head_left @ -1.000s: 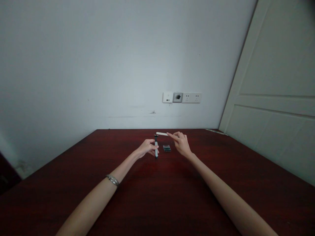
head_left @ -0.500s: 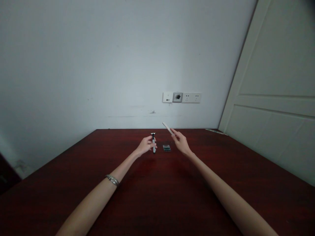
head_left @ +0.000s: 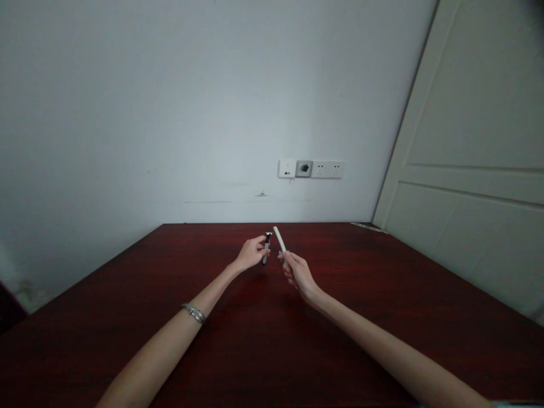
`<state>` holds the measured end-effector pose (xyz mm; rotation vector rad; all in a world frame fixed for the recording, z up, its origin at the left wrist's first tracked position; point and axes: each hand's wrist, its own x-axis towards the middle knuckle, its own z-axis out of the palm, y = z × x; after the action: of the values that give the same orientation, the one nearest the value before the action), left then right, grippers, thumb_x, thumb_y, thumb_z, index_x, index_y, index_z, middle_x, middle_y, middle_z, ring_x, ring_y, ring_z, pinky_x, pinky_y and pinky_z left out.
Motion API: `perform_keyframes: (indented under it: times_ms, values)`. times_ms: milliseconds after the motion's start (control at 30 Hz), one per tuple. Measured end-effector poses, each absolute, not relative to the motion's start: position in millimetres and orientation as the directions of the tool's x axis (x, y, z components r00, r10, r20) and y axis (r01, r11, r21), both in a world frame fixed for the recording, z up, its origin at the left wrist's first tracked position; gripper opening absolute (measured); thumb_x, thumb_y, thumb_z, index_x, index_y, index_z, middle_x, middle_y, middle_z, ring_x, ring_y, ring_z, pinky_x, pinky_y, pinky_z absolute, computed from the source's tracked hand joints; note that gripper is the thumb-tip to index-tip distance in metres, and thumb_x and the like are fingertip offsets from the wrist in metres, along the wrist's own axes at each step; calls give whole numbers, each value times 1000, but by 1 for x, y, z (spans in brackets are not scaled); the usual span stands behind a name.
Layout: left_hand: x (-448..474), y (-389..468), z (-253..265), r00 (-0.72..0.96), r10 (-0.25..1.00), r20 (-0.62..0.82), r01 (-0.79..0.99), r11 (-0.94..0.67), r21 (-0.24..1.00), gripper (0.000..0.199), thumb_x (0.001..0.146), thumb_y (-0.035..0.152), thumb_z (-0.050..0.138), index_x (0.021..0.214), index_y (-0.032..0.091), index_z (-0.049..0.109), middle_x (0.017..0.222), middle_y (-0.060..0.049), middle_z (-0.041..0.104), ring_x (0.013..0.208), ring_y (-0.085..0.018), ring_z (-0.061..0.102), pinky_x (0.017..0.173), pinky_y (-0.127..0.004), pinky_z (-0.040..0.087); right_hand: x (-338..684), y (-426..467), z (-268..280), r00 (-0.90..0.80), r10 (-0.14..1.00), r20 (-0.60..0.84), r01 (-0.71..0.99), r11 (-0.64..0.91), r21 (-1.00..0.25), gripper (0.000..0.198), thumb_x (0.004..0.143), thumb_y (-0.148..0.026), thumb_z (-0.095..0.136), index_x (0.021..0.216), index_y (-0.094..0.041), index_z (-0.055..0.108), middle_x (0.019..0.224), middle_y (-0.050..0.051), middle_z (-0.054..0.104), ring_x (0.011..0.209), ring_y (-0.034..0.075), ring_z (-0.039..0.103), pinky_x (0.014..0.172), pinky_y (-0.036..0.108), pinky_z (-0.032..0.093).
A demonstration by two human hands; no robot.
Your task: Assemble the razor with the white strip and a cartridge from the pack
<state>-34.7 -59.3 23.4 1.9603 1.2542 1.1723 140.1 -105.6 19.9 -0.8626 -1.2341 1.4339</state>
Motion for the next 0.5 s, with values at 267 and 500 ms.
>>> perform_keyframes:
  times_ms: [267, 500]
  values:
    - [-30, -60, 30, 226, 895, 385, 293, -439, 849, 19, 69, 15, 61, 87, 14, 56, 74, -3, 64, 64, -15, 64, 59, -21, 47, 123, -122, 6, -224, 971, 79, -278, 14, -960, 41, 67, -59, 55, 76, -20, 48, 49, -11, 26, 38, 4, 20, 34, 15, 11]
    - [-26, -61, 34, 213, 898, 386, 294, -436, 851, 16, 69, 16, 62, 83, 14, 55, 70, -2, 62, 64, -15, 64, 58, -21, 47, 120, -121, 16, -194, 971, 139, -336, 67, -940, 41, 68, -59, 55, 79, -20, 48, 50, -11, 25, 39, 3, 18, 34, 14, 11]
